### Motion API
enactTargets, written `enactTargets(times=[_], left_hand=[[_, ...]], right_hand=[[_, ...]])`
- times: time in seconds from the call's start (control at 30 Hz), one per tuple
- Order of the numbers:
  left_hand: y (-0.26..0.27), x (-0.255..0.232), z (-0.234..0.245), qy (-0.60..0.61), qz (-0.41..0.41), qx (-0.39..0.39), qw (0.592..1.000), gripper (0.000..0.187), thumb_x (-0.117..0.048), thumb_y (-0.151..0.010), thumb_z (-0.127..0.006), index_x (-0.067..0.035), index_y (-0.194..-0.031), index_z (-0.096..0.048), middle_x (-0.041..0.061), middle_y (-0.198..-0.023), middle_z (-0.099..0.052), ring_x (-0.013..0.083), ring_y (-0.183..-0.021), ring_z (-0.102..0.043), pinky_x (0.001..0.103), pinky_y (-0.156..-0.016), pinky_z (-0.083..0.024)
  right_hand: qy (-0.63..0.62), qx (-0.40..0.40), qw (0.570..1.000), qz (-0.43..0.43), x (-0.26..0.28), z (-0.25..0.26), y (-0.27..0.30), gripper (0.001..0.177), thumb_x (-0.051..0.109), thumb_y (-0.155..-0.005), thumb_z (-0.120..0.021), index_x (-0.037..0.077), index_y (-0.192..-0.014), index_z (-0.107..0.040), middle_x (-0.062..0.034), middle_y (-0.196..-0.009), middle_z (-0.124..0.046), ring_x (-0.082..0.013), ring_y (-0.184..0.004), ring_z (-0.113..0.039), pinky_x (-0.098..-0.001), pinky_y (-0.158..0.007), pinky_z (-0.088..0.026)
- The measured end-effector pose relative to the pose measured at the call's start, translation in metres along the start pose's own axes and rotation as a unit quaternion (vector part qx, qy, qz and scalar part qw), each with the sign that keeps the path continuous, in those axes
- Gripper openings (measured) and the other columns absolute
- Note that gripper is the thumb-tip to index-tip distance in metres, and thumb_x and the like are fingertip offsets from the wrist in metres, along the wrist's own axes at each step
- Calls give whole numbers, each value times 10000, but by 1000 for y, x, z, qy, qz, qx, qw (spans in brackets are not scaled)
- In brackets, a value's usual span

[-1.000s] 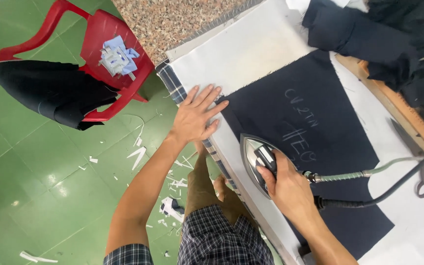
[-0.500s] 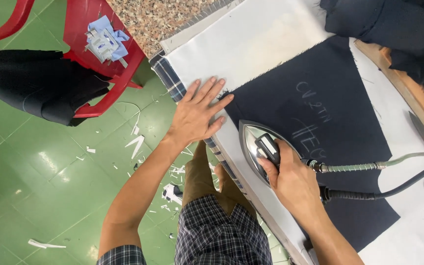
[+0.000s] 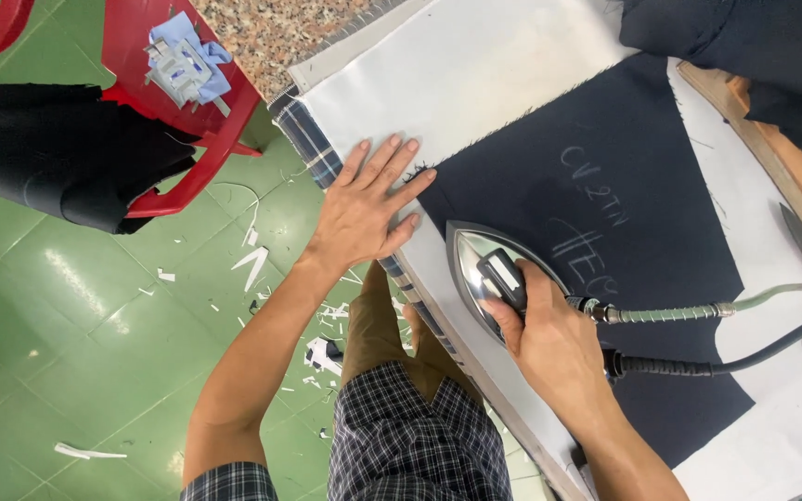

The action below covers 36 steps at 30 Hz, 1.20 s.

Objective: The person irons a dark fabric piece on a white table using a steam iron. They smooth the fabric with their left hand while moving the iron with their right hand, then flip the fabric to iron the other side.

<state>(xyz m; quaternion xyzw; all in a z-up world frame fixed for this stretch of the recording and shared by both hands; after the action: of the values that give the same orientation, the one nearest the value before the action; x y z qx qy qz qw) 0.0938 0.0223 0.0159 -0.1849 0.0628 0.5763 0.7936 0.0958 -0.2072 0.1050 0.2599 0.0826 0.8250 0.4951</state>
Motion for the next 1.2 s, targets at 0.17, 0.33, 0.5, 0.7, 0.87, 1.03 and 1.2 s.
enactTargets(times=[0.17, 0.33, 0.5, 0.7, 0.87, 1.03, 1.2], left_hand=[[7, 9, -24, -10, 44, -33, 998, 566, -509, -991, -434, -338, -1517, -553, 34, -1657, -391, 221, -1556, -281, 473, -1285, -89], [7, 11, -24, -2, 51, -40, 998, 569, -504, -993, -421, -327, -1517, -558, 29, -1657, -395, 217, -1551, -299, 469, -1287, -95], [6, 11, -20, 14, 48, -52, 997, 624, -490, -1011, -369, -207, -1546, -523, 68, -1668, -368, 233, -1547, -312, 476, -1294, -129], [19, 14, -29, 38, 40, -132, 990, 692, -467, -1028, -309, -44, -1553, -465, 181, -1636, -382, 343, -1524, -335, 519, -1270, -209], [68, -38, -39, 44, 42, -229, 972, 691, -432, -1029, -287, -12, -1569, -381, 271, -1614, -358, 479, -1500, -299, 642, -1238, -196], [72, -182, -38, 217, -54, -286, 932, 610, -621, -962, -298, -187, -1034, -720, 76, -1010, -648, 283, -737, -620, 462, -654, -559], [49, -348, -39, 327, -257, -178, 892, 134, -162, -1005, -682, -78, -904, -709, 42, -852, -683, 229, -841, -639, 407, -902, -496]], right_hand=[[91, -83, 992, 29, 9, -2, -15, 615, 595, -974, -551, 70, -1293, -587, -107, -779, -684, -371, -590, -730, -470, -497, -588], [150, -105, 982, 39, 17, -2, -35, 578, 600, -981, -572, 83, -1235, -611, -78, -714, -651, -348, -534, -711, -443, -460, -577], [189, -133, 969, 87, 37, 7, -56, 543, 594, -1025, -511, 78, -1169, -602, -39, -647, -594, -301, -491, -691, -395, -441, -575], [218, -179, 952, 120, 67, 22, -75, 556, 608, -1051, -483, 72, -1123, -612, -33, -629, -573, -285, -455, -670, -394, -412, -562], [178, -199, 955, 130, 62, 19, -75, 527, 564, -1055, -496, 53, -1118, -610, -46, -637, -588, -298, -468, -682, -401, -424, -570], [122, -213, 960, 133, 58, 18, -69, 529, 562, -1062, -464, 50, -1147, -566, -105, -678, -613, -388, -543, -704, -498, -462, -579], [50, -89, 989, 104, 58, 19, -73, 453, 488, -1117, -475, 41, -1043, -465, -159, -687, -626, -454, -528, -644, -521, -389, -479]])
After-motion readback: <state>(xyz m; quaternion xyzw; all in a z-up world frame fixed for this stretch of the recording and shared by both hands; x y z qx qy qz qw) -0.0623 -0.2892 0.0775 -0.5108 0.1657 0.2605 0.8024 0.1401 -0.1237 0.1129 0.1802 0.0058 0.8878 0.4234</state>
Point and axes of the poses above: each hand's wrist, its own y-axis away from the middle knuckle, its own z-axis out of the back of the hand, x = y × z, the point moved 7 cm from there along -y, towards the middle knuckle
